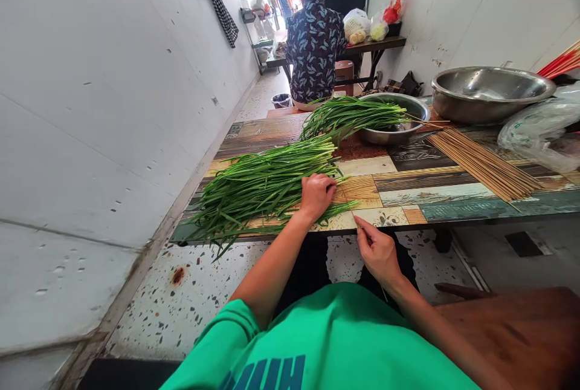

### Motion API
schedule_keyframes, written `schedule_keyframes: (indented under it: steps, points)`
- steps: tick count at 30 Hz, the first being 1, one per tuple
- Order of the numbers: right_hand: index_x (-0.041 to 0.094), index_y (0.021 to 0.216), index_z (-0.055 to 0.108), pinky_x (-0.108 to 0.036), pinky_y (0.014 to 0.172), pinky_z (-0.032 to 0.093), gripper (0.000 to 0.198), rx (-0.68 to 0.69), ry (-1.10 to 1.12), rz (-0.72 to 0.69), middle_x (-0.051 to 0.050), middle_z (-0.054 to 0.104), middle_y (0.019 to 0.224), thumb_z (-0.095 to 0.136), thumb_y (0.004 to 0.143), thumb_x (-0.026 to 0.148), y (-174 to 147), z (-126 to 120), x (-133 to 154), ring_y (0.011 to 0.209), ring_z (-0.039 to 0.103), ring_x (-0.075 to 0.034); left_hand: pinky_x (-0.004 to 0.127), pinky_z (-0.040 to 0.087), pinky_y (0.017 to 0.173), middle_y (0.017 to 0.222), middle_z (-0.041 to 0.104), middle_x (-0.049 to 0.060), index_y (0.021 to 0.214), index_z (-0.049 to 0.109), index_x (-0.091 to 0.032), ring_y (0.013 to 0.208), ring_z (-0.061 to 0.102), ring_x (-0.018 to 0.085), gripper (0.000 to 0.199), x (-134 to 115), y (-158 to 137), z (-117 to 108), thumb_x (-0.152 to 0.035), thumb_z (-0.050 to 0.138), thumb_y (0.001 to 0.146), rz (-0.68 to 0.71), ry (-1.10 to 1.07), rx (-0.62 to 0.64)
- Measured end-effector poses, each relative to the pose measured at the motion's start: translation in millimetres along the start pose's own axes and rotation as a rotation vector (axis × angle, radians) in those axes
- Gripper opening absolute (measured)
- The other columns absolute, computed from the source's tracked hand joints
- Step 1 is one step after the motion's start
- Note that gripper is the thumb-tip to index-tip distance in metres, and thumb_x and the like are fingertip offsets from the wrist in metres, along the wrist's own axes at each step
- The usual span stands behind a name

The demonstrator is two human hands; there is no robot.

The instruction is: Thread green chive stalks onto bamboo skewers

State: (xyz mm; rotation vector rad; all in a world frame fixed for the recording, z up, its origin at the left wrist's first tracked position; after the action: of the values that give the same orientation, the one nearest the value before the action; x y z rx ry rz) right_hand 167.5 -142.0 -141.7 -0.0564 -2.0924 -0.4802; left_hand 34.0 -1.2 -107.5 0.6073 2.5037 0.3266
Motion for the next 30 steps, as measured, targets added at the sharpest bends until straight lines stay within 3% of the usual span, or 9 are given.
schedule_keyframes:
  steps: [12,30]
  points:
    - [0.015,0.113,0.072,-0.032,0.081,0.058,0.036,0.000,0.012,-0.005,-0.010,0.073,0.105,0.048,0.088,0.026,-0.6,1.0,-1.9,0.089,0.072,-0.023,0.038,0.035,0.086,0.095,0.073,0.003,0.088,0.074,-0.022,0.095,0.060,0.021,0.014,-0.2,0.6,-0.1,-0.019,0.060,0.084,0.004,0.007,0.011]
    - [0.014,0.112,0.072,-0.032,0.083,0.058,0.036,0.010,0.024,0.012,-0.010,0.074,0.103,0.048,0.087,0.026,-0.1,-3.0,4.9,0.090,0.072,-0.023,0.038,0.035,0.088,0.096,0.073,0.004,0.089,0.074,-0.023,0.096,0.060,0.021,0.014,2.8,1.0,4.3,-0.021,0.061,0.084,-0.005,0.007,0.022]
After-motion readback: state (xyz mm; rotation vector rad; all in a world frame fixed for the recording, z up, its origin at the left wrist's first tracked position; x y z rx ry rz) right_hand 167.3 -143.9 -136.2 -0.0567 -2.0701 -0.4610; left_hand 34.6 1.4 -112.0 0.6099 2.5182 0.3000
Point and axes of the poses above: each hand's wrist, its own y-axis towards the middle knuckle, its own z-axis out of the palm, x = y × z, the point moved 6 cm from there along y, towards the middle knuckle
